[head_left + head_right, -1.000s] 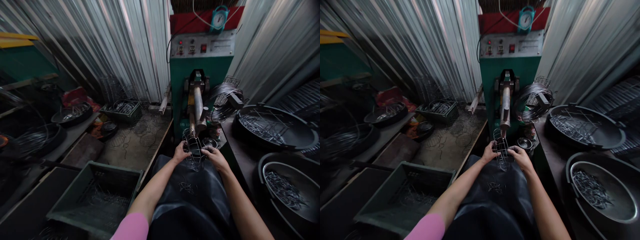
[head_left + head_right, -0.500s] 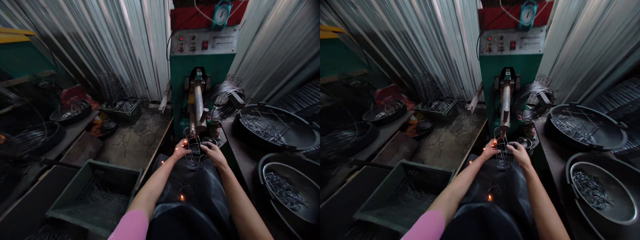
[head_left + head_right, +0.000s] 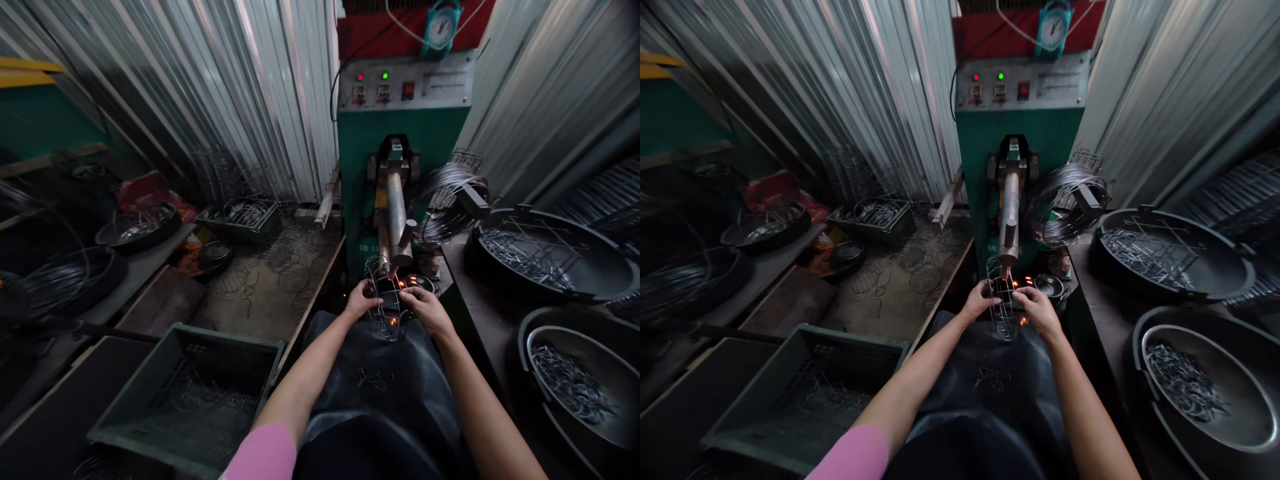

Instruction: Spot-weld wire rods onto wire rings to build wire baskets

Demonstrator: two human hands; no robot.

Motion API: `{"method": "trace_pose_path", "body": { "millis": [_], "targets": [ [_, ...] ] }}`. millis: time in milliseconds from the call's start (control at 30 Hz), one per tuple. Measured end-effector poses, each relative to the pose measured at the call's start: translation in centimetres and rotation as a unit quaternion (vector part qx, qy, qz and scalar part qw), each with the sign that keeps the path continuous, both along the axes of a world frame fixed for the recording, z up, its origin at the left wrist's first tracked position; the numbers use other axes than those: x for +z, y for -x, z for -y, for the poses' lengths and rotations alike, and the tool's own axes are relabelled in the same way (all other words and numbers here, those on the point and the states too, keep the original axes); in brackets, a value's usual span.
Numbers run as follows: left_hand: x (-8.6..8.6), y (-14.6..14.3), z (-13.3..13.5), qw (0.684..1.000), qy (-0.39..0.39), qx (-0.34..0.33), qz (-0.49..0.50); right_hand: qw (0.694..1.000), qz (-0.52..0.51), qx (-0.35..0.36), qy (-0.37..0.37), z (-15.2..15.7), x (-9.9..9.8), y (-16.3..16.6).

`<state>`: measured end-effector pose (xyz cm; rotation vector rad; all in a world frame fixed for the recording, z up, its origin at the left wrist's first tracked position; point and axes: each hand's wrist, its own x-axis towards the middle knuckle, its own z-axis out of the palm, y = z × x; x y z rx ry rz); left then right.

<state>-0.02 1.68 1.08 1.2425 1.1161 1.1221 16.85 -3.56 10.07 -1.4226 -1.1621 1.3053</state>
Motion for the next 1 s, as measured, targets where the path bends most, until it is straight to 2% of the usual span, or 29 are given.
{"method": "trace_pose_path", "body": {
  "millis": [200,300,500,733,900,1000],
  "targets": [
    [-0.1,0.1,0.4,1.000,0.005,-0.005,0.005,0.999,-0.004,0.022,0.037,3.0,-0.5,-0.9],
    [-0.4,0.0,0.9,0.999,0.021,-0.007,0.031,0.999,-0.012,0.027,0.045,3.6,-0.2,-0.7],
    [-0.4,-0.2,0.6,0.995,0.056,0.014,0.086,0.999,-0.044,0.006,0.021,1.8,0.1,0.2],
    [0.5,-0.4,-0.6,0.988,0.110,0.028,0.105,1.000,0.006,-0.015,-0.027,-0.7,0.0,0.7],
    [0.5,-0.5,-0.3,0.977,0.175,-0.014,0.124,0.998,0.036,-0.021,-0.042,-1.1,0.2,0.9],
    [0.3,-0.5,0.0,0.976,0.182,-0.019,0.121,0.999,0.034,-0.025,-0.027,-0.5,0.2,0.8]
  ]
}}
